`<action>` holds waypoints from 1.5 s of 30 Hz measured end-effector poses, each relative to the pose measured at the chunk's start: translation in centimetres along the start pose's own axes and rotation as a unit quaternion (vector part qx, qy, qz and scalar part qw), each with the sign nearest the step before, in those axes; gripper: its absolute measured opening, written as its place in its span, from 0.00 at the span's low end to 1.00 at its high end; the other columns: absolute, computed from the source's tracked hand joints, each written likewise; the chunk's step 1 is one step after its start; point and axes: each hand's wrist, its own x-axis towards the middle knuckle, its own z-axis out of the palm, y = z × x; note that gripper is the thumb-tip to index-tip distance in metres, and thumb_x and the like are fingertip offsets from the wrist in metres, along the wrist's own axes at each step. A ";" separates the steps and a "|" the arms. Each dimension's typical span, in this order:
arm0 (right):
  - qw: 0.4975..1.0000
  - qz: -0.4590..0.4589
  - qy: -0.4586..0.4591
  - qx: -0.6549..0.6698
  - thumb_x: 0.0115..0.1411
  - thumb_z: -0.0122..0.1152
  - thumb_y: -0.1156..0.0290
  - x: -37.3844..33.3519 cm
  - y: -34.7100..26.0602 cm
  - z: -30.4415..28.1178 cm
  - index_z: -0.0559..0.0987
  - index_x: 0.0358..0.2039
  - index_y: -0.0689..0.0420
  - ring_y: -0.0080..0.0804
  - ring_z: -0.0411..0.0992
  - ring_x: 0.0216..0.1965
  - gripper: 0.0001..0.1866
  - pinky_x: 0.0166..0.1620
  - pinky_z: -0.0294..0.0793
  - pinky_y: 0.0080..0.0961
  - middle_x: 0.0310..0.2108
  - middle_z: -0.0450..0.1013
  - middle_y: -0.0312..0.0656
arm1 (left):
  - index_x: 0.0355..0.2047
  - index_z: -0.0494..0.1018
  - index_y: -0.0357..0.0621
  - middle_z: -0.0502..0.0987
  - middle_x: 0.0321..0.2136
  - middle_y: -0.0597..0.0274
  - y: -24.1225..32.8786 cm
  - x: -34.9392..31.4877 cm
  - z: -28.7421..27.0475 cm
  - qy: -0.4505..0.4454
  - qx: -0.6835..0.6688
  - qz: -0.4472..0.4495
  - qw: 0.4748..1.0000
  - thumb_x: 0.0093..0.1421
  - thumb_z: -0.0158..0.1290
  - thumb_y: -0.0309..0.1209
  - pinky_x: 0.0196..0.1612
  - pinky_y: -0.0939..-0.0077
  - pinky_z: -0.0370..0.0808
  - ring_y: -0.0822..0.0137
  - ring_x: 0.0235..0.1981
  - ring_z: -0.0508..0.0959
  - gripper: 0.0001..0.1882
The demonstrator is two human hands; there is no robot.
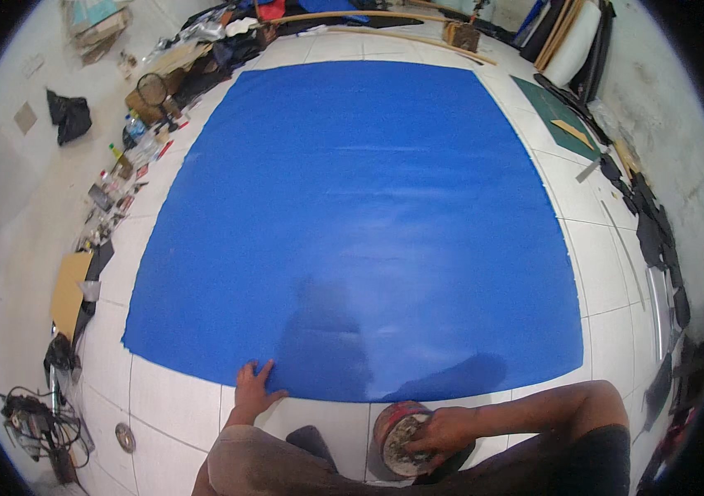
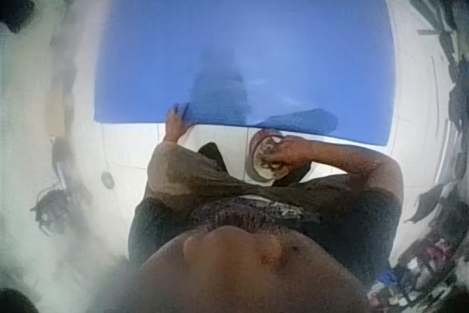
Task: The person folds a large blue tarp on the floor of a cluttered workshop. They smooth the tarp, fold it in half, and then fold it again into a smaller rectangle. The person also picks up a wooden stick and places it on the tarp.
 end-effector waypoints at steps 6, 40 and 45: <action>0.996 -0.035 0.072 -0.031 0.58 0.52 0.59 0.6 0.7 1.9 0.67 0.48 0.52 0.50 0.74 0.26 0.20 0.27 0.72 0.45 0.22 0.72 0.46 | 0.59 0.63 0.59 0.59 0.55 0.43 -0.4 0.1 0.0 0.003 -0.004 -0.007 1.000 0.38 0.65 0.55 0.57 0.51 0.60 0.43 0.56 0.59 0.47; 0.926 0.308 0.171 0.133 0.56 0.58 0.54 -2.7 -0.5 -15.7 0.65 0.54 0.51 0.50 0.74 0.37 0.28 0.40 0.73 0.44 0.35 0.74 0.50 | 0.59 0.61 0.50 0.58 0.59 0.40 13.1 6.6 -12.6 -0.226 -0.080 -0.100 0.966 0.51 0.54 0.58 0.60 0.42 0.54 0.43 0.62 0.55 0.40; 0.831 0.439 0.243 0.240 0.57 0.57 0.52 -13.4 -13.7 -14.2 0.71 0.49 0.53 0.48 0.74 0.37 0.24 0.39 0.73 0.41 0.33 0.75 0.49 | 0.53 0.67 0.39 0.70 0.51 0.46 24.1 1.5 -29.8 -0.242 -0.303 -0.109 0.915 0.57 0.53 0.49 0.54 0.64 0.67 0.52 0.51 0.72 0.31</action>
